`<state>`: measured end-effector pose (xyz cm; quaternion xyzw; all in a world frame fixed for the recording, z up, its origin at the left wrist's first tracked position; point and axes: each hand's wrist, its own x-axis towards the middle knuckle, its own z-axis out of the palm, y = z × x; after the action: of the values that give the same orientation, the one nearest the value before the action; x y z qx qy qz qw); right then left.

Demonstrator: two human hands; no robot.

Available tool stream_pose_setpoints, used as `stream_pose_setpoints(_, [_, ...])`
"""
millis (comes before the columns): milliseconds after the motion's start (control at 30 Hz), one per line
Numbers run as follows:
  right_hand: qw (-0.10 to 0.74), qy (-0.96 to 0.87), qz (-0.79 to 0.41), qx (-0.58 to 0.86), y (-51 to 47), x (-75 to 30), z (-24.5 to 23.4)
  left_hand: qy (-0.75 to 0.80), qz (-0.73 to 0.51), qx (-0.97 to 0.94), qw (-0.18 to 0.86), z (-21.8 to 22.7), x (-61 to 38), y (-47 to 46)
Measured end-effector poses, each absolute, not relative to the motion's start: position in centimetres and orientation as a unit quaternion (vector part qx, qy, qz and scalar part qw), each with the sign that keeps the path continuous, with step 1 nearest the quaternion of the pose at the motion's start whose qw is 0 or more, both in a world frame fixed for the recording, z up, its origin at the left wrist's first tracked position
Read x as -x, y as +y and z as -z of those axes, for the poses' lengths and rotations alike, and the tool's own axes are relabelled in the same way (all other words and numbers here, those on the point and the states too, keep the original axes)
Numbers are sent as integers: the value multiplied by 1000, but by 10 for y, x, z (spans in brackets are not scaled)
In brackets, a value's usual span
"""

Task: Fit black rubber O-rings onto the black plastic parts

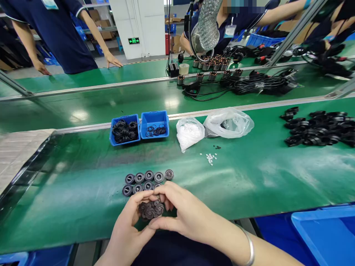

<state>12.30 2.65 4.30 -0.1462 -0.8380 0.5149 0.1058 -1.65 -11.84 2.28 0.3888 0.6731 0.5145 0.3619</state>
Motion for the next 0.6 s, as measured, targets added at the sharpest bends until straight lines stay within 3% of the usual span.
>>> stream_pose_setpoints(100, [142,-812,-540,168,16,-120,-29,679,-488,-440,326,-23,18,-119])
stream_pose_setpoints(333, [153,-821,-544,83,17,-129,-25,664,-493,-427,365,-26,18,-119])
stream_pose_setpoints(533, [237,-807,-516,161,39,-134,-40,580,-552,-331,499,-18,22,-122])
stream_pose_setpoints(600, [219,-837,-473,167,47,-133,-38,558,-572,-301,520,-15,23,-124])
